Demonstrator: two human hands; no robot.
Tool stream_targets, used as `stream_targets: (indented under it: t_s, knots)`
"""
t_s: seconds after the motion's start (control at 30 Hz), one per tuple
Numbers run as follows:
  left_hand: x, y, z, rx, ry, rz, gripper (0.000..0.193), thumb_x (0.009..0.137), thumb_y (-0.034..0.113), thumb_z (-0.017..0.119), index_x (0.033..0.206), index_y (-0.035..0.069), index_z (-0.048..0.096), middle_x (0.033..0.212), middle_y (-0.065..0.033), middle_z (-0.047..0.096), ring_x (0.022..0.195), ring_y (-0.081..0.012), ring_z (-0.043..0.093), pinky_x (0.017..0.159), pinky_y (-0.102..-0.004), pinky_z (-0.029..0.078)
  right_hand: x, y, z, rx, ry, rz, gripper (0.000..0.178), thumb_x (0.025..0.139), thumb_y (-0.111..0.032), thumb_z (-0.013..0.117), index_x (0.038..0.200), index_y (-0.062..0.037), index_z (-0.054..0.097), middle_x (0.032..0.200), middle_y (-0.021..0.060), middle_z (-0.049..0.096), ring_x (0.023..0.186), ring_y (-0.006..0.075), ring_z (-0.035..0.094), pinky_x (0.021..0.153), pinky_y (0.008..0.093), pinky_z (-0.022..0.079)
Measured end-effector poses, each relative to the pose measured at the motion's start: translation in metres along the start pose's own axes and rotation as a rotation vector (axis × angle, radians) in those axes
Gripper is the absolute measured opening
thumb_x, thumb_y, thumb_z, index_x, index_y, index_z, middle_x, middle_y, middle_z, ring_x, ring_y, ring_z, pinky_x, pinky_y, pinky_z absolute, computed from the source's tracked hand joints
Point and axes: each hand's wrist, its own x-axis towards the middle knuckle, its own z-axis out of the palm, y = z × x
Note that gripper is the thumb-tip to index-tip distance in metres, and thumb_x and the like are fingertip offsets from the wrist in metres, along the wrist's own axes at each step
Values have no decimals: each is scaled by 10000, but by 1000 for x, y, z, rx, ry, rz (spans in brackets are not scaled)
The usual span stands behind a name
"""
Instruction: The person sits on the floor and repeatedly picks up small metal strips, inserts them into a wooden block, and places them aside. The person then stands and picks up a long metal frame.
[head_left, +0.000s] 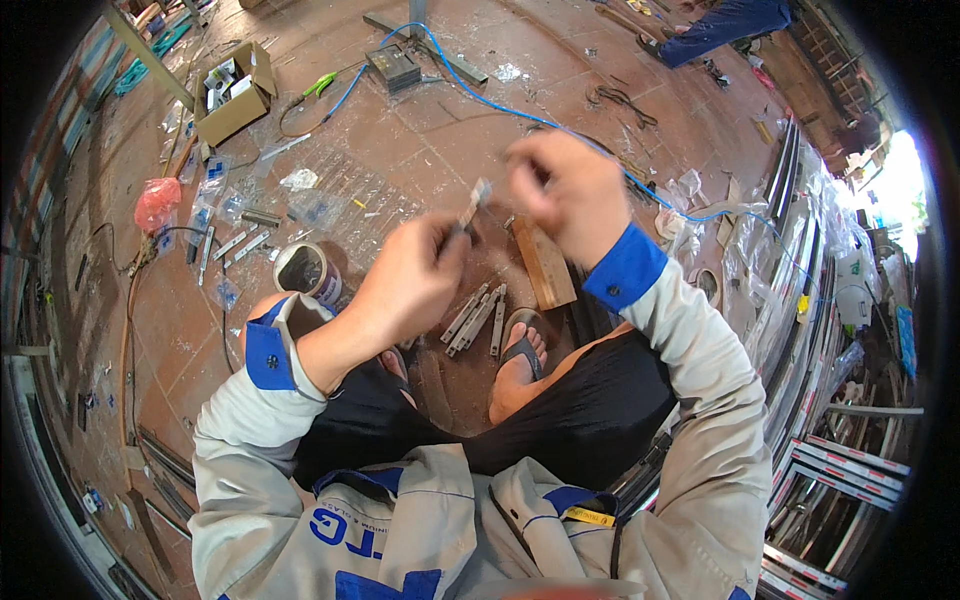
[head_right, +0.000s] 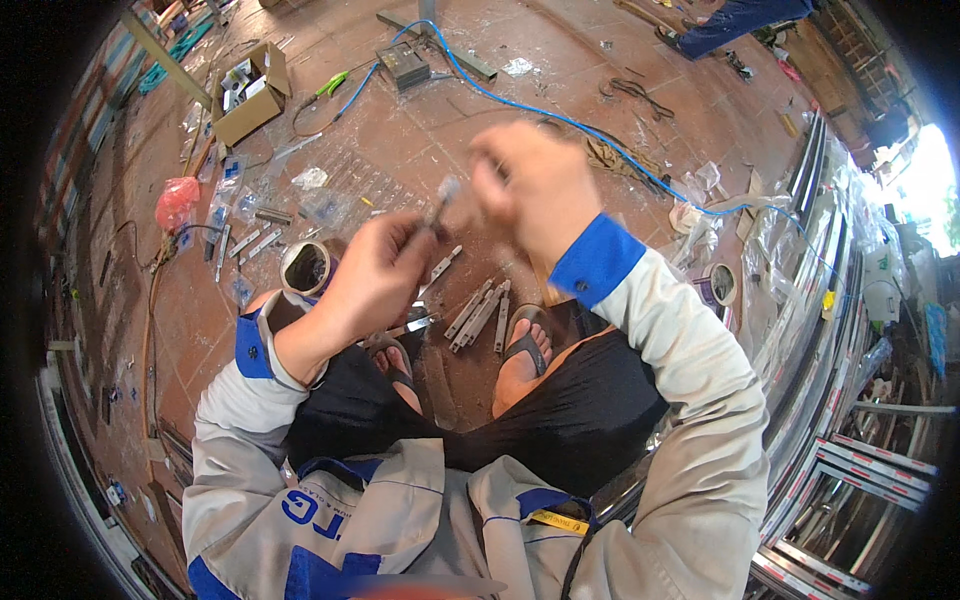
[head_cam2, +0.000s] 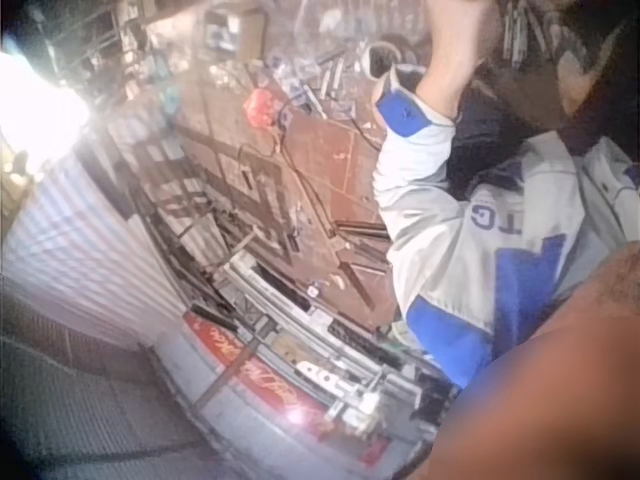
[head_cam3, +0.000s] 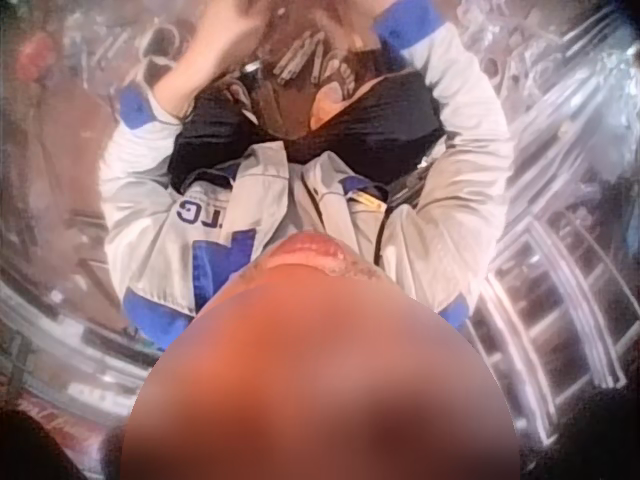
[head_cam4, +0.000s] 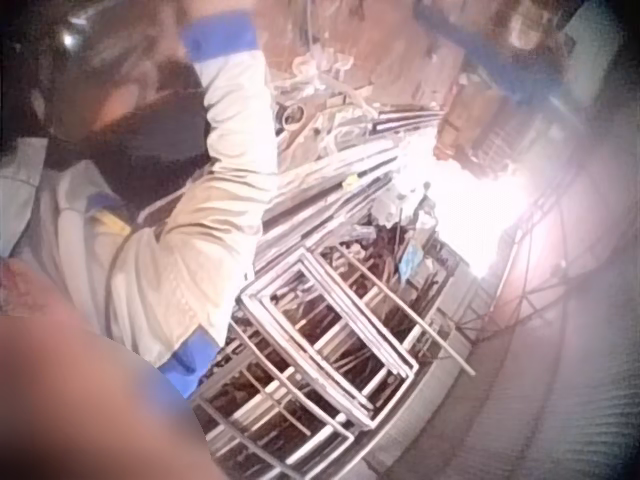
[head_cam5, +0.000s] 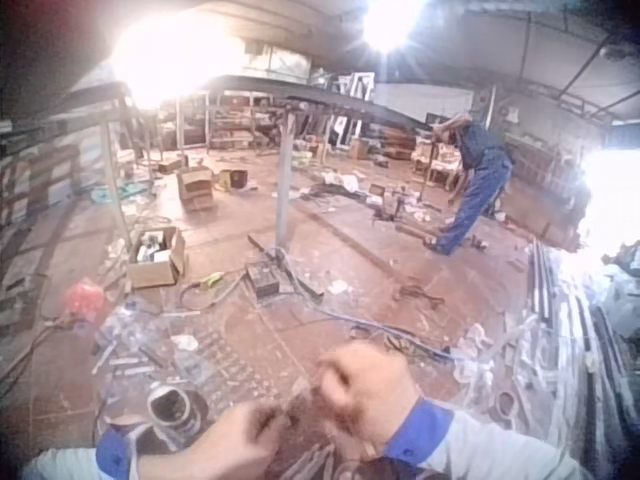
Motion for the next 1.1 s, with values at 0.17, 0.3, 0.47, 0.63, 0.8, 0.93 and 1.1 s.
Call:
stream_targets:
  t_s: [0.17, 0.3, 0.47, 0.63, 0.8, 0.93, 1.1]
  knots:
    - [-19, -6, 16, 89, -27, 74, 199, 1039, 131, 602, 1053, -39, 704, 838, -252, 703, 779, -374, 691, 774, -464, 551, 13, 42, -37, 86, 57, 303, 123, 944, -88, 755, 1052, -33, 775, 995, 125, 769, 885, 232, 750, 813, 345, 581]
    - [-1, -5, -17, 300, -45, 10, 270, 1038, 241, 628, 1076, 1, 746, 860, -266, 706, 816, -461, 703, 755, -508, 552, 11, 17, -42, 254, -197, 85, 142, 925, 1, 731, 1063, -26, 752, 998, 118, 728, 950, 269, 710, 878, 362, 551]
    - [-3, 14, -26, 491, 18, -14, 314, 1027, 316, 658, 1021, 18, 756, 884, -288, 714, 877, -503, 701, 766, -552, 556, 9, 15, -43, 177, -388, -180, 177, 894, 16, 750, 1060, -47, 760, 1018, 107, 711, 987, 304, 685, 887, 391, 539]
    - [-6, 13, -28, 578, 17, -16, 299, 1021, 315, 678, 1011, 29, 764, 860, -281, 717, 855, -507, 703, 751, -565, 563, 7, 15, -31, 151, -430, -250, 199, 886, -66, 754, 1075, -128, 757, 1014, 56, 698, 982, 314, 662, 883, 441, 514]
    - [-8, 17, -28, 528, 19, 5, 314, 1027, 336, 685, 1006, 34, 768, 854, -285, 718, 859, -504, 707, 748, -562, 567, 7, 14, -24, 117, -450, -291, 174, 898, -79, 785, 1070, -104, 768, 992, 73, 713, 961, 312, 673, 867, 437, 519]
    - [-7, 12, -27, 531, 14, 8, 314, 1032, 336, 679, 1023, 35, 766, 876, -289, 723, 874, -505, 710, 766, -562, 570, 5, 15, -20, 94, -469, -306, 175, 900, -109, 787, 1074, -119, 769, 991, 65, 717, 965, 310, 679, 856, 445, 517]
    - [-2, 8, -32, 470, 41, -25, 292, 1047, 285, 649, 1029, 10, 749, 888, -296, 716, 912, -514, 698, 787, -557, 554, 2, 17, -17, 118, -536, -328, 190, 889, -105, 788, 1077, -126, 768, 1002, 65, 721, 960, 317, 682, 845, 456, 523]
